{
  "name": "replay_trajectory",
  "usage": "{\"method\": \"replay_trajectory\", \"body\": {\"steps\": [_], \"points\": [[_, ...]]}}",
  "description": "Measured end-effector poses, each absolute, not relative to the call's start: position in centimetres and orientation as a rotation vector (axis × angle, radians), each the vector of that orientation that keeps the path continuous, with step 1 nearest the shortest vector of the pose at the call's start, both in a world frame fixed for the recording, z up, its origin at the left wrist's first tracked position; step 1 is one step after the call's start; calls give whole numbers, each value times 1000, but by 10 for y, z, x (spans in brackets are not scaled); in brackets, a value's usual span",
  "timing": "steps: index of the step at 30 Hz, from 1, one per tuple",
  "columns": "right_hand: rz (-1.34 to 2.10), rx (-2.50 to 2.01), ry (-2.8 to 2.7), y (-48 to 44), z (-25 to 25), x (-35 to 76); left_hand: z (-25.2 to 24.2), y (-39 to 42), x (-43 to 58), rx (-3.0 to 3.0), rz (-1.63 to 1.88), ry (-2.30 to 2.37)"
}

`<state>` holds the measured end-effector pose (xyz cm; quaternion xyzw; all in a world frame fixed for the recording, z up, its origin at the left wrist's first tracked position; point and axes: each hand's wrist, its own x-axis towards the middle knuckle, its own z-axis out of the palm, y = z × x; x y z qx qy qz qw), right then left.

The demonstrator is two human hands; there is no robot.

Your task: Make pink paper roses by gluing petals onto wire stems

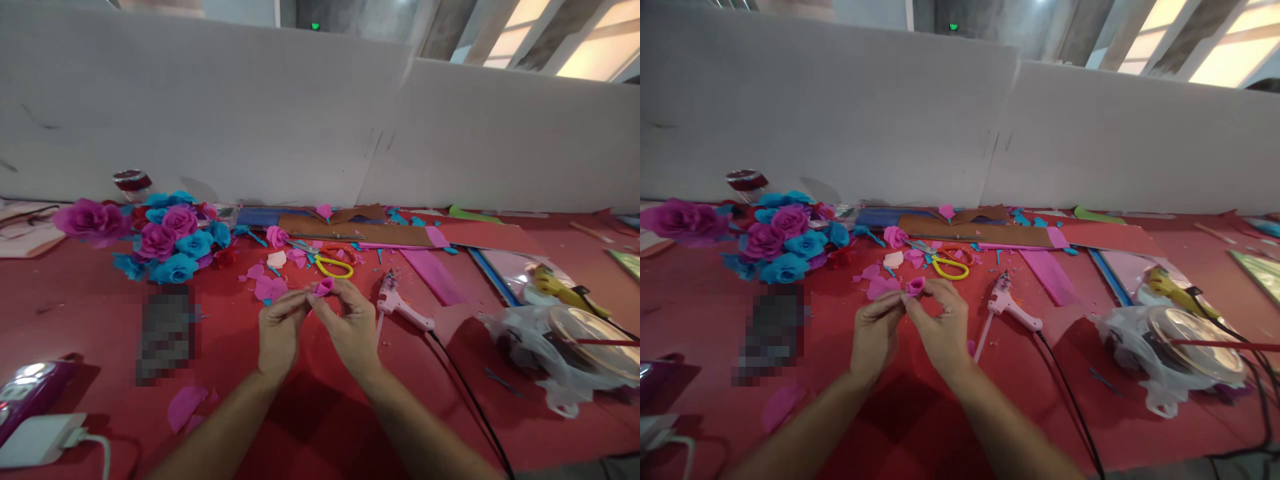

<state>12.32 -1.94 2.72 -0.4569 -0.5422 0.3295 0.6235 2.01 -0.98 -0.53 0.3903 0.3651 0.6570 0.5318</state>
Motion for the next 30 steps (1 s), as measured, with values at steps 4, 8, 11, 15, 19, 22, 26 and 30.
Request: {"method": "replay_trajectory", "body": {"steps": [4, 8, 11, 15, 19, 22, 26, 30], "points": [[743, -1051, -1271, -19, 29, 123, -2, -5, 22, 804, 1496, 781], [697, -1026, -1302, -20, 31, 123, 3, -1, 21, 652, 1460, 781], [686, -998, -1283, -21, 32, 124, 4, 0, 20, 640, 1451, 801], [830, -997, -1212, -21, 31, 124, 0, 2, 19, 662, 1483, 815], [989, -960, -1134, -22, 30, 122, -4, 4, 19, 676, 1541, 851], [1150, -884, -1013, -23, 31, 121, -4, 3, 19, 726, 1574, 875], [1288, -725, -855, -23, 36, 124, -3, 2, 19, 750, 1568, 861], [1355, -643, -746, -21, 40, 128, -4, 3, 19, 708, 1582, 825]]}}
